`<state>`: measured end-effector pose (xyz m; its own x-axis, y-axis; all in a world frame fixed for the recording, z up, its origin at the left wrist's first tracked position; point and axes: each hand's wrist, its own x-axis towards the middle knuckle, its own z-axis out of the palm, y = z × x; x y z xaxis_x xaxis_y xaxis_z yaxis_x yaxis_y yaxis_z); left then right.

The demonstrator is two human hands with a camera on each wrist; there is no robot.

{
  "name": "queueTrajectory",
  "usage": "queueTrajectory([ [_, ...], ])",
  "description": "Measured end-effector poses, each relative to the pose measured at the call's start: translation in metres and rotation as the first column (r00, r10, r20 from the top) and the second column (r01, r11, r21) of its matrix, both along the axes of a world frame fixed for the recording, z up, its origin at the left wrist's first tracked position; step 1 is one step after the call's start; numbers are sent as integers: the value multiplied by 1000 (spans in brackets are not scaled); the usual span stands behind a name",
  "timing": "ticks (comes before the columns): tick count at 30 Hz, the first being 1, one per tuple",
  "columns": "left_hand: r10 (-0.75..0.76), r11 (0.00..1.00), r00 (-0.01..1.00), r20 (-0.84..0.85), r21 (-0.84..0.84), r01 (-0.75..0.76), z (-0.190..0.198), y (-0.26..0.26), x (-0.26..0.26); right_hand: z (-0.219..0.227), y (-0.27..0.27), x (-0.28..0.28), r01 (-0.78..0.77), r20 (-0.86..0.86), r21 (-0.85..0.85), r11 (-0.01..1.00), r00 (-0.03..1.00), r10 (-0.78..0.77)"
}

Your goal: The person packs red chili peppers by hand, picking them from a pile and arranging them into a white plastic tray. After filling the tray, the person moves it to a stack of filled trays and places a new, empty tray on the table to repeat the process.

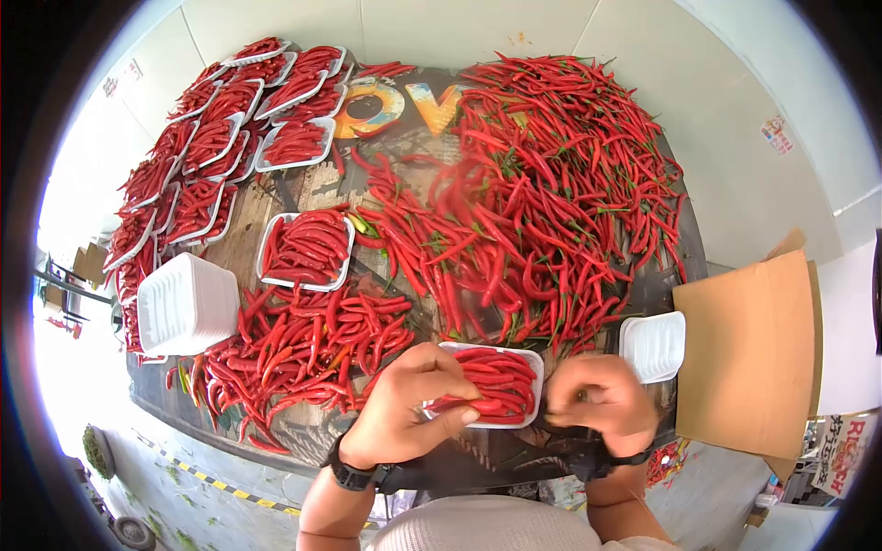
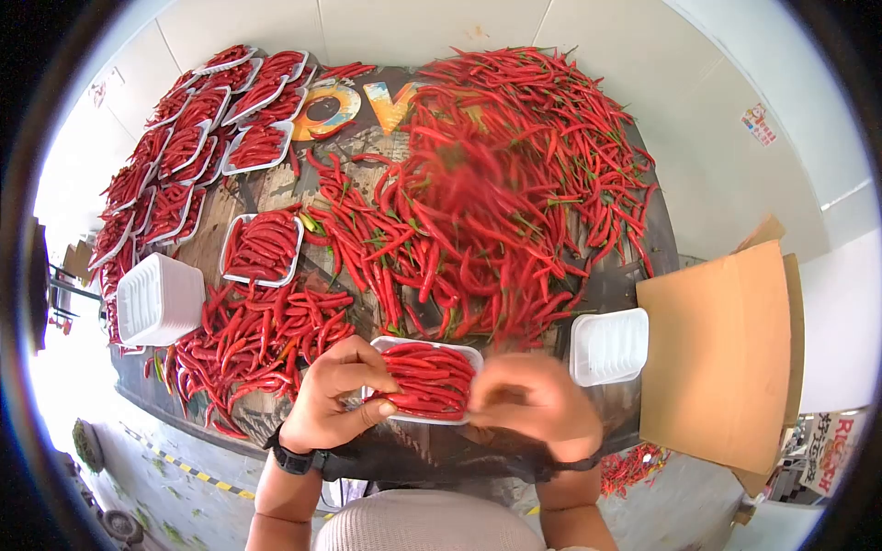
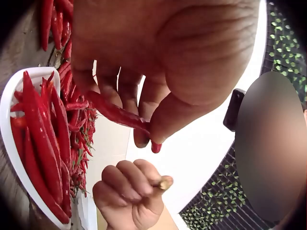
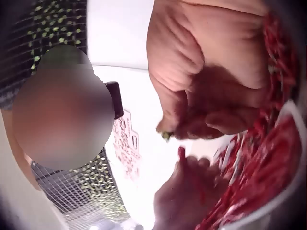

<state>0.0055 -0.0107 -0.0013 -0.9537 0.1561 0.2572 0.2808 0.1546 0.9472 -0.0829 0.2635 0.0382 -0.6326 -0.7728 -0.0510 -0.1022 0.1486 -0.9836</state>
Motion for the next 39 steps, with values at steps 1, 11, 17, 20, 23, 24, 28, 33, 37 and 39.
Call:
queueTrajectory([
  [1,31,999,999,20,13,-31,-1,1,1,-23,18,-29,-536,79,-461,707,769,634],
  [11,15,995,1000,8,-103,-14,-1,9,-1,2,-22,4,147,-53,-1,989,988,-147],
  [17,34,987,998,-46,-153,-40,-5,10,-2,-25,-35,7,13,-345,46,999,938,4],
  [20,69,982,997,-34,-175,-74,-3,11,-1,-21,-39,9,26,-412,102,994,911,19],
  [23,68,966,997,-41,-246,-76,-5,10,-2,-18,-45,11,52,-440,58,997,898,-21],
  [24,73,966,997,-36,-245,-79,-5,11,-2,-21,-44,12,60,-472,71,996,881,-20],
  [28,155,948,986,-59,-271,-165,-3,11,-4,-24,-42,12,127,-543,168,978,840,-15],
  [33,289,919,957,16,-284,-273,3,4,-3,-24,-44,11,201,-566,186,962,822,-62],
  [37,320,903,947,0,-304,-305,-3,3,-4,-26,-44,11,200,-565,210,957,823,-48],
  [39,336,895,942,6,-314,-318,-5,4,-5,-28,-44,12,186,-555,221,957,831,-33],
])
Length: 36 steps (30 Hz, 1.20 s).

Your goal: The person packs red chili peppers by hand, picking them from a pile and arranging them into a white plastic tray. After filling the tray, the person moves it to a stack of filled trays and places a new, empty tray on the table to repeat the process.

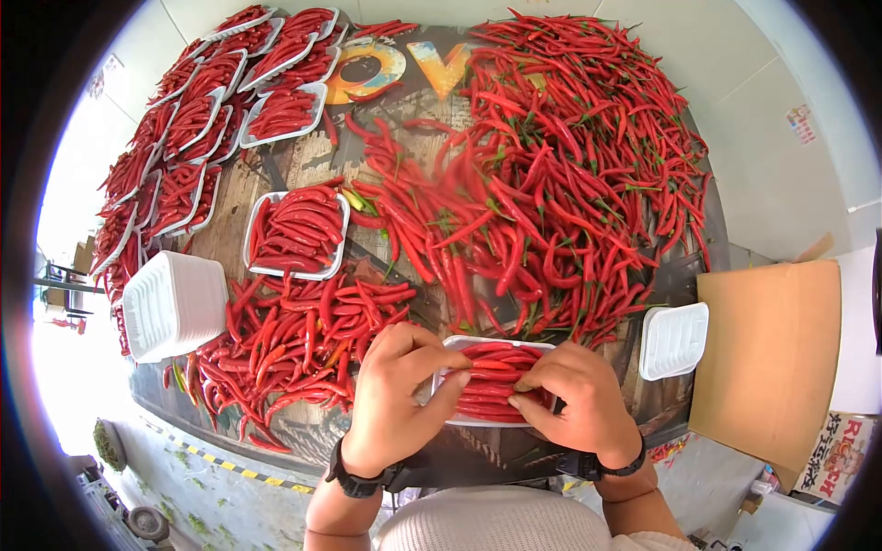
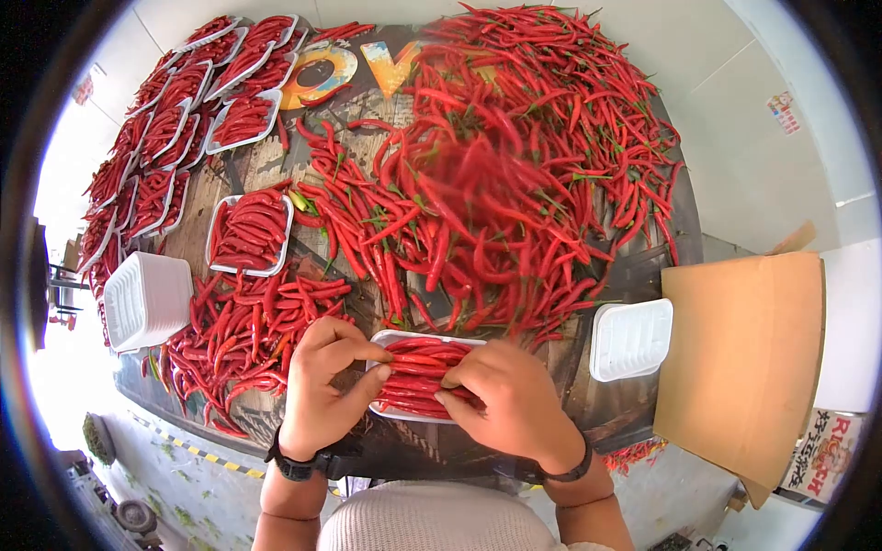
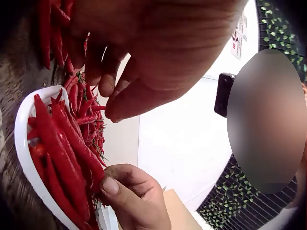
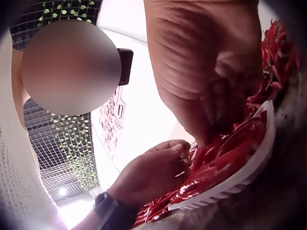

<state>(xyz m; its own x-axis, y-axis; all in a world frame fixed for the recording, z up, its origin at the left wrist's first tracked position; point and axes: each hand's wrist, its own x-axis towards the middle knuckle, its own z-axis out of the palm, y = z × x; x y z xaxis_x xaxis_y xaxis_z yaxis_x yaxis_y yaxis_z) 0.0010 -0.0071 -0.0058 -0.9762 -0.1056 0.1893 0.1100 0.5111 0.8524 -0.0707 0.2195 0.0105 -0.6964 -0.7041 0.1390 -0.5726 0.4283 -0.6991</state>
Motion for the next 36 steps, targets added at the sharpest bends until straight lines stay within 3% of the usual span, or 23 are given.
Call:
queueTrajectory([
  [6,5,1000,999,41,1,-6,-4,1,-1,-3,-2,2,-10,6,4,1000,1000,10],
  [11,-37,995,998,59,-95,43,-2,4,-2,-1,0,1,-21,7,33,999,1000,21],
  [15,-25,995,1000,13,-94,26,-2,6,-1,0,-2,-1,37,23,-5,999,999,-37],
  [20,82,992,996,24,99,-84,-3,4,1,5,-16,-4,118,-101,-87,989,987,-127],
  [22,64,990,998,16,122,-65,-2,4,3,13,-26,-4,162,-186,-70,984,967,-172],
  [24,114,959,993,31,256,-118,3,6,5,15,-39,-10,179,-232,-48,983,955,-185],
  [28,106,958,994,-39,273,-92,1,7,7,5,-62,-23,199,-344,94,975,926,-156],
  [30,101,959,993,-58,272,-81,-2,6,7,-1,-69,-28,217,-297,282,934,946,-130],
  [34,129,945,989,-69,310,-102,-5,5,6,-5,-67,-26,233,-328,261,937,934,-141],
  [36,125,924,992,-15,365,-111,-5,5,6,6,-60,-15,246,-360,63,967,910,-207],
])
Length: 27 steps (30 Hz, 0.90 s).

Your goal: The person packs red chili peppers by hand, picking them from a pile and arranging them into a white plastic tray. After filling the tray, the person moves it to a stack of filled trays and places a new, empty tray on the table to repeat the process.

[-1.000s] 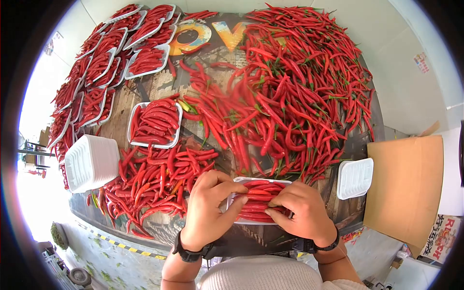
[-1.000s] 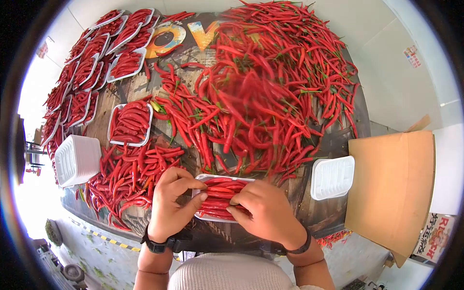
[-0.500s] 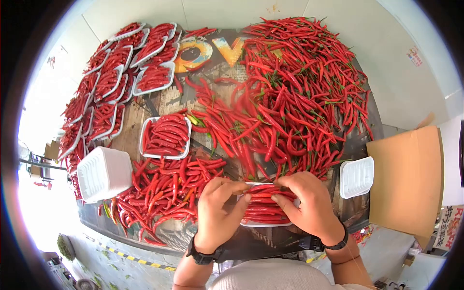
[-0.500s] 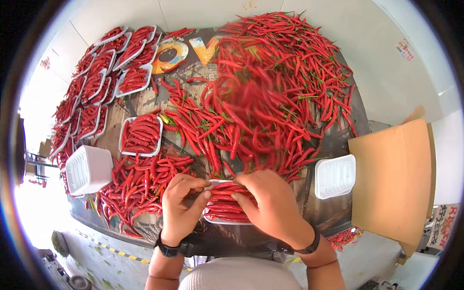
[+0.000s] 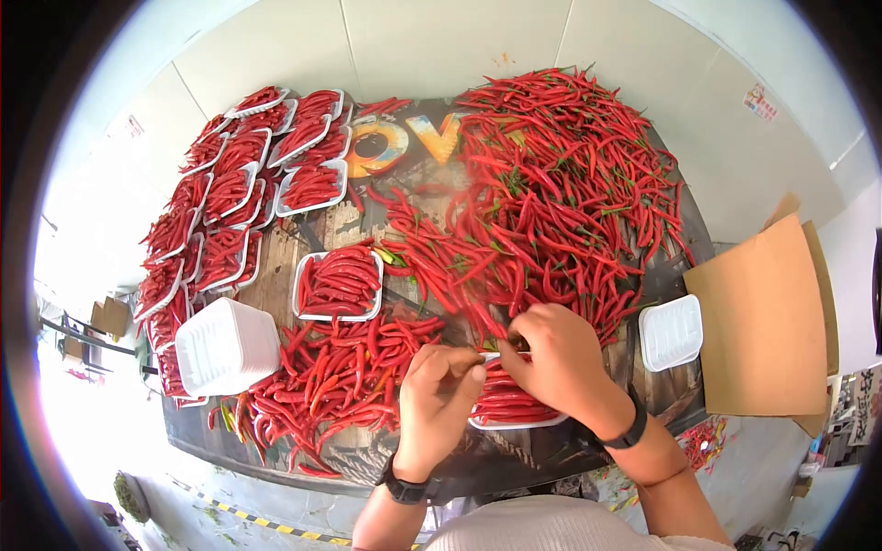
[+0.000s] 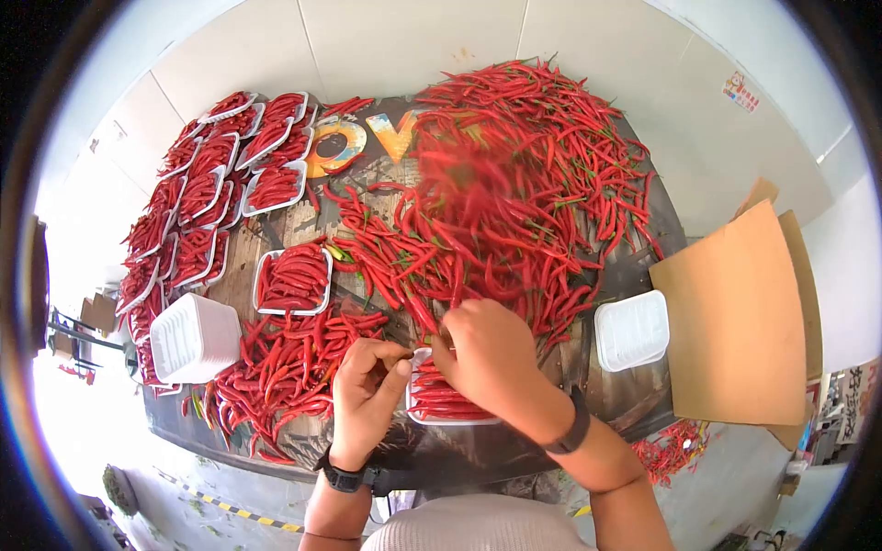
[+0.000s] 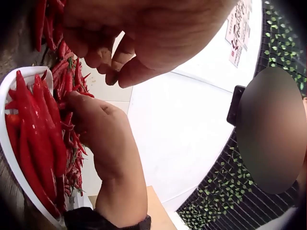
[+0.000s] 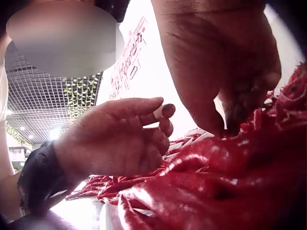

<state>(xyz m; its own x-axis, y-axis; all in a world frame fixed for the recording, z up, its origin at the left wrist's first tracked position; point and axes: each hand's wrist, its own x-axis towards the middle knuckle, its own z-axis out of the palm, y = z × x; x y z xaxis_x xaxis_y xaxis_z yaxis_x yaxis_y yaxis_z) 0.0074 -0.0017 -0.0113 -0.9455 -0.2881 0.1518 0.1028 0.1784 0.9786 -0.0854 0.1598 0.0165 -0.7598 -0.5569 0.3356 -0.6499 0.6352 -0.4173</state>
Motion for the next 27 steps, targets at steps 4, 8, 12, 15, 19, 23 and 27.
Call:
queueTrajectory([
  [4,-59,994,998,21,95,56,5,2,3,25,15,30,-20,68,-42,999,997,23],
  [8,-108,974,994,-35,198,112,2,4,3,17,17,52,-120,16,-214,970,992,126],
  [12,-160,950,987,-32,266,163,1,5,4,8,17,60,-131,-1,-219,967,991,134],
  [15,-209,960,978,-10,190,208,0,3,5,4,19,66,-160,-12,-206,965,987,161],
  [19,-200,973,979,-32,107,203,-3,3,2,12,23,57,-203,-55,-261,944,979,195],
  [23,-212,974,975,-63,-100,205,6,2,2,19,29,52,-73,10,-326,943,997,80],
  [27,-265,947,962,-67,-205,246,11,0,3,16,43,41,-139,-80,-185,973,989,126],
])
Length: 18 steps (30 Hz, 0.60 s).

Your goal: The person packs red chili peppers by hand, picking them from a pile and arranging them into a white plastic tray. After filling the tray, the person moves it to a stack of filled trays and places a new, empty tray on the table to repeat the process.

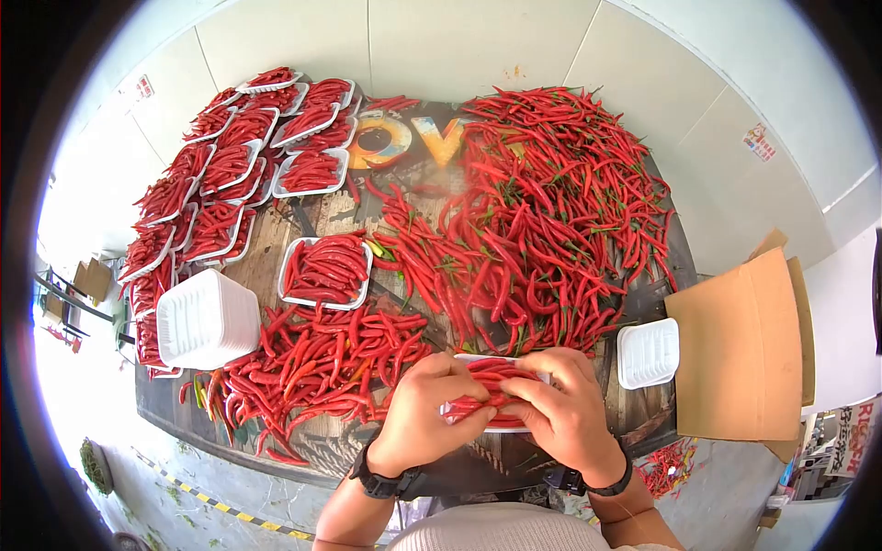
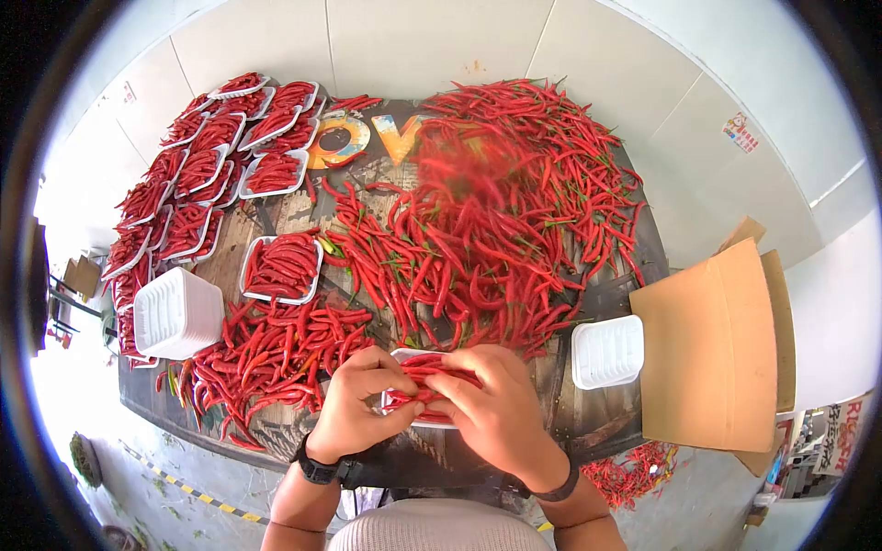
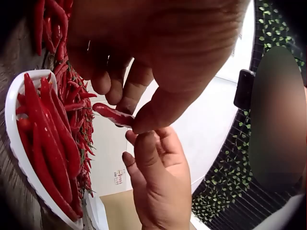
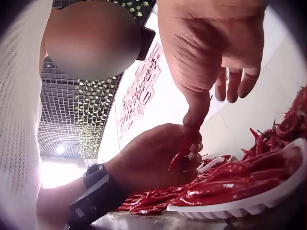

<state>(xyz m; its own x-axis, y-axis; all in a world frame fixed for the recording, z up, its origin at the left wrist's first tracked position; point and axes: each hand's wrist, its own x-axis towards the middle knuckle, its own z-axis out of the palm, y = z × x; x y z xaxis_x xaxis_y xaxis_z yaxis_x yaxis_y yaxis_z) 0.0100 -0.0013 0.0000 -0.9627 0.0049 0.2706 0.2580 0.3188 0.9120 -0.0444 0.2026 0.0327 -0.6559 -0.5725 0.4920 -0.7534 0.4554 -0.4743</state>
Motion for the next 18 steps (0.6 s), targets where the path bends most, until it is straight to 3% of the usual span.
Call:
queueTrajectory([
  [3,-28,999,999,33,-14,29,0,0,-1,-3,10,-4,-61,23,37,997,998,60],
  [9,-17,999,999,35,44,16,-2,2,-2,-9,20,-3,-30,129,-96,995,991,43],
  [12,-102,994,994,45,44,100,-3,-3,-4,-9,24,-5,-67,165,-116,991,983,86],
  [14,-240,964,967,81,139,228,-2,-5,-5,-10,29,-10,-176,335,-200,964,912,236],
  [15,-239,964,968,81,137,227,-1,-6,-5,-11,30,-11,-177,335,-202,963,912,237],
  [17,-347,917,933,97,242,316,1,-7,-5,-13,33,-13,-247,521,-373,894,742,422],
  [18,-346,918,933,97,241,316,1,-7,-5,-14,33,-14,-248,520,-374,894,742,424],
])
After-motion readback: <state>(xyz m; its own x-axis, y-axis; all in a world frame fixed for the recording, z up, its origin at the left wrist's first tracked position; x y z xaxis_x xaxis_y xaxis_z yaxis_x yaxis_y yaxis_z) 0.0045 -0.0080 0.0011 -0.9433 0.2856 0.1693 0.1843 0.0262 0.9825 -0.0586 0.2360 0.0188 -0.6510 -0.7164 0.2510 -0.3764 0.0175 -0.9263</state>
